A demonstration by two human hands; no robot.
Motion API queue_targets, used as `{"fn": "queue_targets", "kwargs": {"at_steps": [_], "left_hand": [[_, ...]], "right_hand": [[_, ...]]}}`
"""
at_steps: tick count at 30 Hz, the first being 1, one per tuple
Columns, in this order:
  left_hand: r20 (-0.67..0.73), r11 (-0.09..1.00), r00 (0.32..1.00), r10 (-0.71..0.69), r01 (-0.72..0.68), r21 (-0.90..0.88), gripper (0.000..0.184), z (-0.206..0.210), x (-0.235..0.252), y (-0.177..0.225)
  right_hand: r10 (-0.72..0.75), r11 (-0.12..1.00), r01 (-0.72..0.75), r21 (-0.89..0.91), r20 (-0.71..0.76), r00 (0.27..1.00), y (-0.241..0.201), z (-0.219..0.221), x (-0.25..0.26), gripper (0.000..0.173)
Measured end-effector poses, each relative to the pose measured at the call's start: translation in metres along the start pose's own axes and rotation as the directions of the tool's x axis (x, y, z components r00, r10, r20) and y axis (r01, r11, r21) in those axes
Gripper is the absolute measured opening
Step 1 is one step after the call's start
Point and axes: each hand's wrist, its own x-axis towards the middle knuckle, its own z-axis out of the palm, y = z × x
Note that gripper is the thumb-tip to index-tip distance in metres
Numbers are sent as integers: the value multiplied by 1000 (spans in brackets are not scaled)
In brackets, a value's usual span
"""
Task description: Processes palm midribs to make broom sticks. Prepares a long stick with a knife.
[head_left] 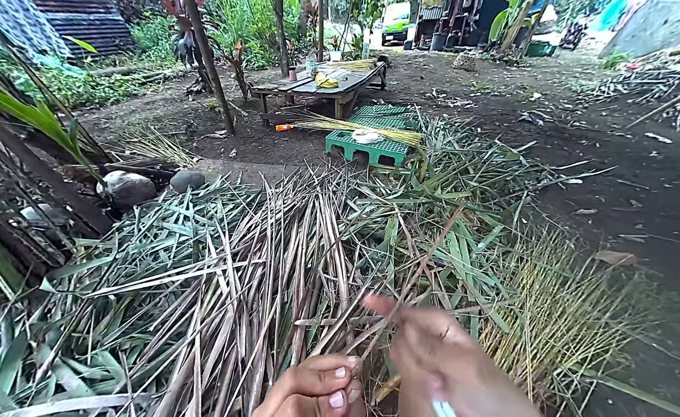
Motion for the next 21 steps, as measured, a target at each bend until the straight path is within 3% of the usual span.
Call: {"fn": "queue_targets", "kwargs": {"at_steps": [2,3,8,12,15,17,19,21], "left_hand": [[4,1000,1000,-9,9,-24,4,-1,0,-1],[6,999,1000,-20,20,-39,4,-3,0,0],[11,997,998,-62,63,-39,6,-14,-2,6],[14,998,998,-65,65,18,6,-20,-6,9],[-35,997,997,-64,65,28,8,-18,-10,8],[-101,997,992,-72,73,7,13,-20,-9,8],[-119,993,987,-110,105,-48,16,-22,-9,8],[-137,981,977,-166,148,-126,16,-19,-11,9]], "right_hand": [[34,999,-33,-7,96,995,4,4,-1,41],[17,1000,-16,-11,78,997,4,1,-1,41],[-92,996,87,-29,-269,959,-19,-47,12,37],[-110,994,87,-70,-514,850,-34,-67,26,45],[-69,997,79,-8,-584,809,-29,-64,36,46],[-28,998,48,29,-482,876,-18,-52,30,44],[38,998,-27,55,-219,975,-6,-33,19,42],[124,990,-127,62,45,991,3,-14,11,48]]}}
